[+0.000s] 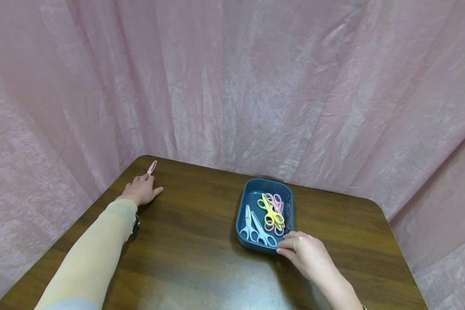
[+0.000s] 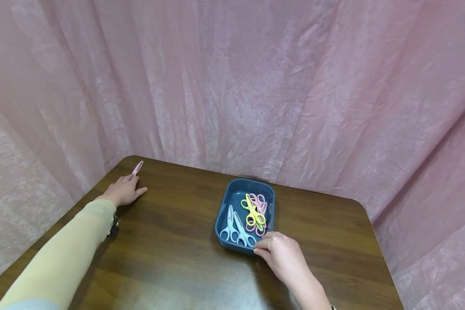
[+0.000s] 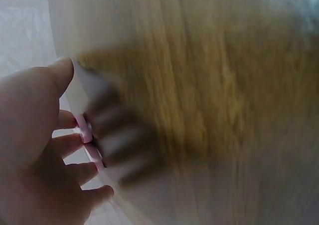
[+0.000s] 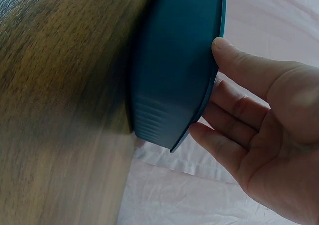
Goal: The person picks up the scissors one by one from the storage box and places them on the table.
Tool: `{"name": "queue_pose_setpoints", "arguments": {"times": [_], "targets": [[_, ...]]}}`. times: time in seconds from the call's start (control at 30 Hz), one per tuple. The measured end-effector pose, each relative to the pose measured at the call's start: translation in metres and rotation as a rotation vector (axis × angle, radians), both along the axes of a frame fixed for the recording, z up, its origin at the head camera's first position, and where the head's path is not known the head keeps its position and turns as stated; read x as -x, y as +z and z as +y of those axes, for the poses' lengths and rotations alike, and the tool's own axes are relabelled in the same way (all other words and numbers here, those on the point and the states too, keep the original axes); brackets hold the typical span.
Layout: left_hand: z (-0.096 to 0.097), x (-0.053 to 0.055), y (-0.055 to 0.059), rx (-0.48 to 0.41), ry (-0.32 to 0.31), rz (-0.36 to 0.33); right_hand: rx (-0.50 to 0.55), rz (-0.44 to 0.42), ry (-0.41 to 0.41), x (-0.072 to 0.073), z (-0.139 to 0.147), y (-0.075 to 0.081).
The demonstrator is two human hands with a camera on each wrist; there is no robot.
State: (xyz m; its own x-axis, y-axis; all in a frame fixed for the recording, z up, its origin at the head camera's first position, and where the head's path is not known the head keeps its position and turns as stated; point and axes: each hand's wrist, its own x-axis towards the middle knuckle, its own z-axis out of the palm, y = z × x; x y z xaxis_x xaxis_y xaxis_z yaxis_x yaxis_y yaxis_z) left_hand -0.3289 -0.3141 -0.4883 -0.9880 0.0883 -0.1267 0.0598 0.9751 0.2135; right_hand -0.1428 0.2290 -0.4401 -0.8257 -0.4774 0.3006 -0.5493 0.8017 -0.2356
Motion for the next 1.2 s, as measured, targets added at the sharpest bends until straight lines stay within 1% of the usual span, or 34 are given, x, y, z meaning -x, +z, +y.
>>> {"name": "queue_pose_setpoints", "arguments": {"times": [0.1,0.33,0.47,0.7,1.03,1.2], "targets": [[-0.005,0.000,-0.001,-0.005,0.019,-0.006,0.006,0.000,0.003,-0.001,0.000,-0.001],[-0.013,-0.003,-0.002,-0.002,0.012,0.009,0.015,-0.007,-0.002,-0.002,-0.001,-0.002],[-0.011,-0.003,-0.002,0.003,0.018,0.007,0.010,-0.012,-0.001,-0.002,-0.001,-0.001],[-0.011,0.001,-0.003,0.006,0.023,0.009,0.007,-0.007,0.000,-0.001,-0.001,0.000],[-0.011,0.001,-0.005,-0.001,0.027,0.020,0.009,-0.003,0.003,-0.001,0.000,0.000],[-0.010,0.001,-0.004,-0.006,0.022,0.021,-0.003,-0.005,0.002,-0.001,0.000,0.000]]}}
